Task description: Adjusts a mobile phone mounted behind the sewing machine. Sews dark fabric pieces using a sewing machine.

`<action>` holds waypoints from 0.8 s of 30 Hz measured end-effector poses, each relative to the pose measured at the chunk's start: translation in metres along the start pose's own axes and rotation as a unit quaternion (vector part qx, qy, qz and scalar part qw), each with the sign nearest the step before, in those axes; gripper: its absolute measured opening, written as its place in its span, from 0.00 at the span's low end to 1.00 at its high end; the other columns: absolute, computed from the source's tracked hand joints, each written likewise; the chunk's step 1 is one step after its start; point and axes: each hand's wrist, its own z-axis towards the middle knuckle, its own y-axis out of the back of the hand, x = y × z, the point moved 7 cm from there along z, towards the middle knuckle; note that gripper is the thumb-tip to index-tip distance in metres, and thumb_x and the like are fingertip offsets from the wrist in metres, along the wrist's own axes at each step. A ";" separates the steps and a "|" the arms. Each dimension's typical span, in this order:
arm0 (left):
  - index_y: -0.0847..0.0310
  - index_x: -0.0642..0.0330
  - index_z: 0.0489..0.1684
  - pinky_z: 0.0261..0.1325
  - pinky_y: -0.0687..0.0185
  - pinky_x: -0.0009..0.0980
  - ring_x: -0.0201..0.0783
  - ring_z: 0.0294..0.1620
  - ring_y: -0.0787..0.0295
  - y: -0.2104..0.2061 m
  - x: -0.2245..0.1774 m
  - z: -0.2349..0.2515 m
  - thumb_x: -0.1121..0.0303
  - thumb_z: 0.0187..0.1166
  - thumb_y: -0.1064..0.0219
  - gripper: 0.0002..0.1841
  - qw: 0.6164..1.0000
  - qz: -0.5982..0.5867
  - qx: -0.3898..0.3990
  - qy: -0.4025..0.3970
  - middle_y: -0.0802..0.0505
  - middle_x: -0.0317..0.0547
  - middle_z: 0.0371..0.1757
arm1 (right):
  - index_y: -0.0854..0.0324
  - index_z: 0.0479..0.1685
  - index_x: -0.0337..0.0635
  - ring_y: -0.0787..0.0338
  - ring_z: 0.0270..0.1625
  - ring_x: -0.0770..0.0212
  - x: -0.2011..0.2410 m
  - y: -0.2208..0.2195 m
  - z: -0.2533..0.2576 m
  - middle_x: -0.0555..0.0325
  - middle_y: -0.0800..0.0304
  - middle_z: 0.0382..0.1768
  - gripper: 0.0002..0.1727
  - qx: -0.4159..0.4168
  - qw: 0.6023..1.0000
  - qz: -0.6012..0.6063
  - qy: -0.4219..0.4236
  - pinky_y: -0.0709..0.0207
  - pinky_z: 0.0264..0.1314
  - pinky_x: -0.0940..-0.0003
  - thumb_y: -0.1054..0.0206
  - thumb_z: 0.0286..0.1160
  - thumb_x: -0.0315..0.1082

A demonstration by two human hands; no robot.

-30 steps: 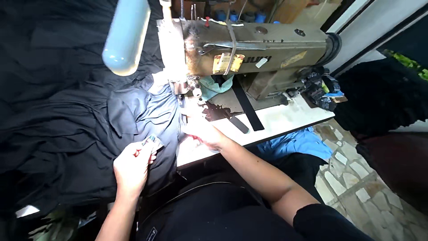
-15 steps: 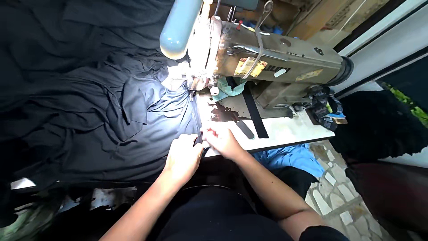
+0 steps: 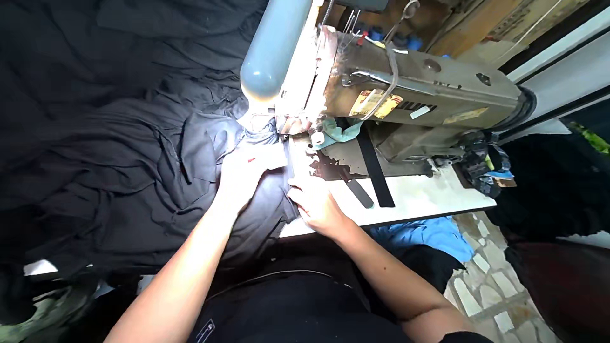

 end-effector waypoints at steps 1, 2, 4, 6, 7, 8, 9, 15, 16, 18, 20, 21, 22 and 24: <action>0.13 0.72 0.45 0.53 0.17 0.30 0.28 0.42 0.12 0.007 0.013 0.009 0.75 0.80 0.33 0.08 0.999 0.018 -0.030 0.017 0.07 0.48 0.40 | 0.06 0.35 0.39 0.08 0.60 0.42 0.000 -0.001 -0.001 0.42 0.06 0.53 0.10 0.004 1.000 0.000 -0.010 0.18 0.63 0.43 0.35 0.69 0.24; 0.15 0.73 0.47 0.52 0.16 0.30 0.29 0.42 0.12 0.012 0.025 0.016 0.75 0.81 0.34 0.08 0.997 0.015 -0.051 0.049 0.09 0.49 0.41 | 0.07 0.36 0.40 0.08 0.60 0.42 0.000 -0.002 -0.001 0.42 0.06 0.53 0.10 0.008 1.000 0.002 -0.018 0.18 0.63 0.44 0.36 0.70 0.24; 0.17 0.69 0.47 0.47 0.13 0.25 0.25 0.39 0.12 0.015 0.032 0.021 0.75 0.82 0.34 0.06 0.993 -0.010 -0.067 0.100 0.10 0.43 0.39 | 0.07 0.36 0.40 0.08 0.59 0.44 0.002 -0.005 -0.002 0.43 0.06 0.51 0.11 0.011 1.000 0.004 -0.028 0.17 0.62 0.46 0.37 0.71 0.25; 0.16 0.71 0.44 0.43 0.15 0.25 0.25 0.33 0.14 0.007 0.012 0.015 0.78 0.80 0.34 0.05 0.996 -0.024 -0.045 0.073 0.10 0.43 0.36 | 0.07 0.37 0.40 0.07 0.59 0.44 0.003 -0.005 -0.001 0.43 0.06 0.52 0.11 0.007 1.000 0.002 -0.029 0.16 0.62 0.47 0.37 0.71 0.25; 0.16 0.68 0.43 0.39 0.15 0.22 0.23 0.30 0.14 0.000 0.001 0.012 0.77 0.80 0.34 0.04 0.997 -0.050 -0.021 0.053 0.11 0.39 0.33 | 0.07 0.37 0.40 0.07 0.59 0.44 0.002 -0.005 -0.001 0.43 0.06 0.52 0.11 0.005 1.000 0.005 -0.030 0.16 0.61 0.47 0.37 0.71 0.25; 0.16 0.63 0.38 0.33 0.14 0.18 0.21 0.26 0.14 -0.010 -0.006 0.012 0.76 0.80 0.34 0.02 0.995 -0.087 0.003 0.048 0.11 0.32 0.28 | 0.07 0.36 0.40 0.07 0.58 0.44 0.001 -0.006 -0.002 0.43 0.06 0.52 0.11 0.000 1.000 0.010 -0.029 0.15 0.60 0.47 0.37 0.70 0.25; 0.16 0.59 0.33 0.27 0.16 0.17 0.20 0.21 0.15 -0.019 -0.007 0.014 0.75 0.80 0.33 0.05 0.991 -0.109 0.032 0.065 0.11 0.29 0.23 | 0.07 0.36 0.40 0.07 0.58 0.44 0.001 -0.007 -0.004 0.42 0.06 0.52 0.10 0.001 0.999 0.015 -0.030 0.15 0.59 0.46 0.37 0.71 0.25; 0.19 0.67 0.27 0.22 0.22 0.25 0.29 0.13 0.21 -0.032 0.023 0.023 0.69 0.87 0.36 0.14 0.954 0.107 0.181 0.212 0.16 0.40 0.17 | 0.08 0.37 0.37 0.07 0.56 0.43 0.002 -0.004 -0.006 0.40 0.07 0.54 0.10 0.003 0.998 0.026 -0.051 0.14 0.56 0.47 0.37 0.68 0.23; 0.21 0.66 0.26 0.19 0.23 0.22 0.27 0.12 0.22 -0.033 0.025 0.023 0.71 0.86 0.37 0.14 0.947 0.103 0.198 0.231 0.17 0.39 0.15 | 0.08 0.37 0.37 0.07 0.55 0.43 0.003 -0.004 -0.007 0.40 0.07 0.54 0.10 0.001 0.998 0.026 -0.053 0.13 0.55 0.48 0.37 0.68 0.22; 0.23 0.65 0.26 0.18 0.24 0.21 0.27 0.11 0.23 -0.034 0.024 0.022 0.72 0.86 0.37 0.13 0.935 0.105 0.218 0.261 0.18 0.38 0.14 | 0.08 0.38 0.37 0.06 0.54 0.43 0.003 -0.004 -0.007 0.40 0.07 0.54 0.11 -0.003 0.998 0.022 -0.053 0.13 0.54 0.49 0.37 0.68 0.22; 0.19 0.69 0.30 0.25 0.20 0.27 0.31 0.15 0.20 -0.033 0.021 0.022 0.69 0.86 0.36 0.13 0.936 0.150 0.188 0.256 0.16 0.43 0.18 | 0.08 0.39 0.37 0.05 0.53 0.43 0.003 -0.004 -0.007 0.39 0.07 0.54 0.11 -0.004 0.998 0.023 -0.051 0.12 0.53 0.49 0.37 0.68 0.22; 0.18 0.71 0.33 0.28 0.18 0.30 0.33 0.18 0.18 -0.033 0.020 0.020 0.68 0.87 0.36 0.14 0.936 0.166 0.179 0.254 0.14 0.46 0.21 | 0.08 0.39 0.38 0.05 0.53 0.43 0.004 -0.004 -0.008 0.39 0.07 0.54 0.11 -0.006 0.999 0.019 -0.047 0.12 0.53 0.49 0.36 0.68 0.22; 0.18 0.71 0.34 0.28 0.18 0.29 0.33 0.18 0.17 -0.034 0.021 0.019 0.67 0.87 0.37 0.14 0.935 0.172 0.176 0.254 0.14 0.46 0.21 | 0.07 0.40 0.38 0.06 0.54 0.43 0.004 -0.005 -0.009 0.39 0.07 0.54 0.11 -0.006 0.999 0.016 -0.044 0.12 0.54 0.50 0.36 0.69 0.22; 0.19 0.70 0.35 0.27 0.19 0.27 0.31 0.17 0.18 -0.037 0.020 0.018 0.67 0.88 0.37 0.14 0.933 0.171 0.179 0.261 0.14 0.44 0.20 | 0.07 0.40 0.38 0.06 0.55 0.43 0.005 -0.005 -0.009 0.40 0.07 0.54 0.11 -0.006 0.999 0.009 -0.038 0.12 0.55 0.50 0.36 0.70 0.22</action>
